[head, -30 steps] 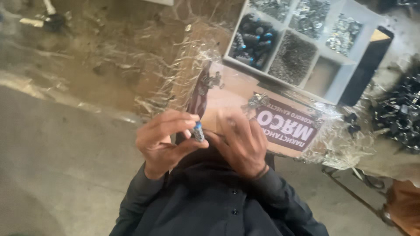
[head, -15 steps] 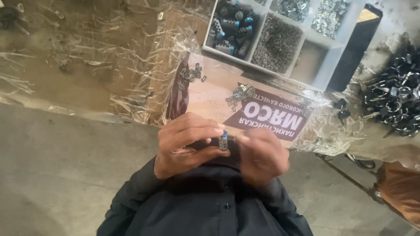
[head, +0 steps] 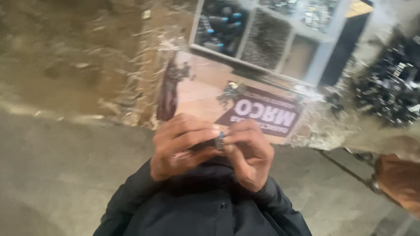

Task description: The person picks small metal connector parts from a compartment box and from piles on the table, presses and twists the parts together by hand to assemble connectors, and places finished assemblies back into the box compartments. They repeat this assembly cycle throughout the episode.

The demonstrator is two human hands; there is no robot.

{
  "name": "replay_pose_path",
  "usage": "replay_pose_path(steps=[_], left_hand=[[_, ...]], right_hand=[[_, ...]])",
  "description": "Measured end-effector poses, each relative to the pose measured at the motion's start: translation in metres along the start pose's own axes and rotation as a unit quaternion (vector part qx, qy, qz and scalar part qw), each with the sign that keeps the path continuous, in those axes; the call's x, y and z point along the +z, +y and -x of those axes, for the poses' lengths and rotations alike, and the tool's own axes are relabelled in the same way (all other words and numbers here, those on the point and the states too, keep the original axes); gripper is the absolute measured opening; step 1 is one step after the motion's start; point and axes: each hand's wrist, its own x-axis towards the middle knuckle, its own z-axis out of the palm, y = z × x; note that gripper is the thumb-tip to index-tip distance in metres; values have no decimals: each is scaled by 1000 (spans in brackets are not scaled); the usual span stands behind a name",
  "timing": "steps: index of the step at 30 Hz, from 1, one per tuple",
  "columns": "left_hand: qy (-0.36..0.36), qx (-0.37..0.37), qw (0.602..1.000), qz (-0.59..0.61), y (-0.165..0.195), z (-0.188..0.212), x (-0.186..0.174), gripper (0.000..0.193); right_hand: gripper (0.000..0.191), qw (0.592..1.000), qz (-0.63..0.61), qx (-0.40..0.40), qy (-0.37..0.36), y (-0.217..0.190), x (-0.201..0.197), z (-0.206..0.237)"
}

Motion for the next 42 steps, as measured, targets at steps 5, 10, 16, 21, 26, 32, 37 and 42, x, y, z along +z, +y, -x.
replay_pose_path(steps=[5,10,16,21,26,32,37,42], left_hand=[[-36,-8,999,-11,2,0,8,44],[-6,-27,995,91,-2,5,8,46],[85,-65,991,85,-13,19,-21,46],[118,-78,988,60,-11,26,-47,46],[110,-81,988,71,-12,18,-42,46],[61,-25,997,41,-10,8,-34,47],[19,-34,997,60,-12,6,-23,44],[-4,-14,997,72,-7,6,-17,45]], right_hand=[[21,959,-232,152,-60,1,-21,-10],[22,923,-314,207,-80,8,-11,-20],[37,891,419,-174,4,8,35,-38],[55,878,463,-124,-5,-2,59,-58],[68,855,507,-104,-24,-1,63,-67],[46,853,454,-240,-94,10,31,-46],[20,951,178,-254,-14,28,15,-22],[9,982,32,-175,64,13,11,-4]])
